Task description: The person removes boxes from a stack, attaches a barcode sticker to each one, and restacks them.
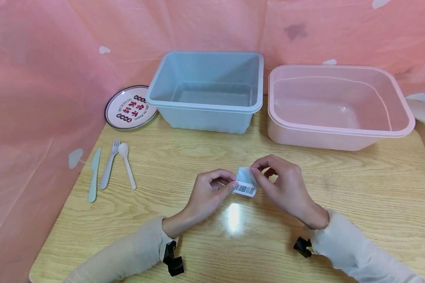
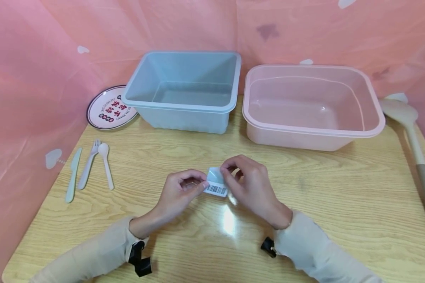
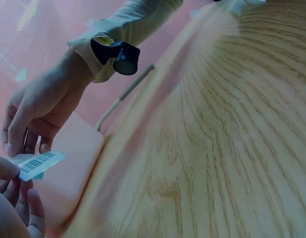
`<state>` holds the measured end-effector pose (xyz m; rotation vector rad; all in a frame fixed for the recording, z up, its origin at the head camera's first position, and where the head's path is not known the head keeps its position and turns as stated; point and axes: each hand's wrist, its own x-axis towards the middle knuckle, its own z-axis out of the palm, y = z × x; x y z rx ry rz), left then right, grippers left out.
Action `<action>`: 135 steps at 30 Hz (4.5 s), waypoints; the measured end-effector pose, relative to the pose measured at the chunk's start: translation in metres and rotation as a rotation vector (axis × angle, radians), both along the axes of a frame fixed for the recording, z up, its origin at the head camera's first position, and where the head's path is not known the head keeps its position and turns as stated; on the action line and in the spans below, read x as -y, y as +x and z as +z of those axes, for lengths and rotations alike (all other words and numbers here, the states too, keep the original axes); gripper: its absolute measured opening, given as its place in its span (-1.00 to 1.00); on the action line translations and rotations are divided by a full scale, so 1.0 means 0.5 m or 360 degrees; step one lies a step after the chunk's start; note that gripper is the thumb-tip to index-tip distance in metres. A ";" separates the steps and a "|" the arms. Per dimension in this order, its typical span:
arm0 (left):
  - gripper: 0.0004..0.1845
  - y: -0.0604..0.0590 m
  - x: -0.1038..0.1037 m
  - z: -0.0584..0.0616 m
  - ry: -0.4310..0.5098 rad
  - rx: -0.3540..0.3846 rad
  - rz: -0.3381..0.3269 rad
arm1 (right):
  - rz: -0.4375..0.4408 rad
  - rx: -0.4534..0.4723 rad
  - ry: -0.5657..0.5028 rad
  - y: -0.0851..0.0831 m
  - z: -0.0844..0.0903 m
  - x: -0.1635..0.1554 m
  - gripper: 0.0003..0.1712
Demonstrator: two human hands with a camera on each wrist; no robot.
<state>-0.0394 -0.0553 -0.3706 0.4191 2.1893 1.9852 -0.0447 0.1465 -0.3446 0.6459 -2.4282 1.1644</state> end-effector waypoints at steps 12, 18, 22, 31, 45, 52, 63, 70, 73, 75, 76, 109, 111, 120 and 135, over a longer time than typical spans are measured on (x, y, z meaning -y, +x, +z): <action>-0.91 0.001 0.004 -0.005 0.0003 0.0011 0.0015 | -0.0091 0.0046 -0.0108 -0.009 -0.004 -0.009 -0.89; -0.91 0.002 0.006 -0.007 0.0012 0.0019 0.0003 | -0.0141 0.0046 -0.0194 -0.013 -0.003 -0.013 -0.93; -0.90 0.003 0.009 -0.007 0.0010 0.0028 0.0004 | -0.0180 0.0060 -0.0210 -0.015 -0.004 -0.014 -0.93; -0.90 0.003 0.014 -0.016 -0.0003 0.0073 0.0027 | -0.0279 0.0078 -0.0215 -0.021 -0.006 -0.020 -0.96; -0.90 -0.011 0.022 -0.039 -0.0282 0.0111 0.0056 | -0.0297 0.0090 -0.0211 -0.025 -0.013 -0.027 -0.96; -0.90 -0.019 0.024 -0.046 -0.0508 0.0080 0.0056 | -0.0259 0.0113 -0.0229 -0.021 -0.016 -0.020 -0.97; -0.87 -0.018 0.027 -0.042 -0.0705 0.0022 0.0138 | -0.0244 0.0132 -0.0218 -0.017 -0.019 -0.016 -0.97; -0.85 -0.021 0.035 -0.034 -0.0757 -0.0104 0.0352 | -0.0252 0.0129 -0.0218 -0.018 -0.019 -0.014 -0.96; -0.91 -0.022 0.032 -0.022 -0.0684 -0.0257 0.0452 | -0.0258 0.0115 -0.0212 -0.019 -0.018 -0.014 -0.94; -0.94 -0.019 0.024 -0.008 -0.0583 -0.0360 0.0436 | -0.0264 0.0107 -0.0202 -0.021 -0.018 -0.014 -0.94; -0.95 -0.016 0.019 0.001 -0.0525 -0.0403 0.0398 | -0.0267 0.0102 -0.0196 -0.021 -0.018 -0.014 -0.94; -0.78 -0.032 -0.047 0.055 -0.0135 -0.0092 0.0212 | -0.0016 -0.0172 -0.0140 -0.012 -0.024 0.017 -0.91; -0.79 -0.034 -0.046 0.055 -0.0079 -0.0074 0.0211 | -0.0009 -0.0191 -0.0145 -0.012 -0.023 0.019 -0.90; -0.84 -0.034 -0.039 0.059 -0.0109 -0.0098 0.0256 | 0.0034 -0.0203 -0.0192 -0.011 -0.020 0.021 -0.82; -0.88 -0.036 -0.032 0.058 -0.0085 -0.0059 0.0392 | -0.0290 0.0451 -0.0379 -0.024 -0.007 -0.013 -0.87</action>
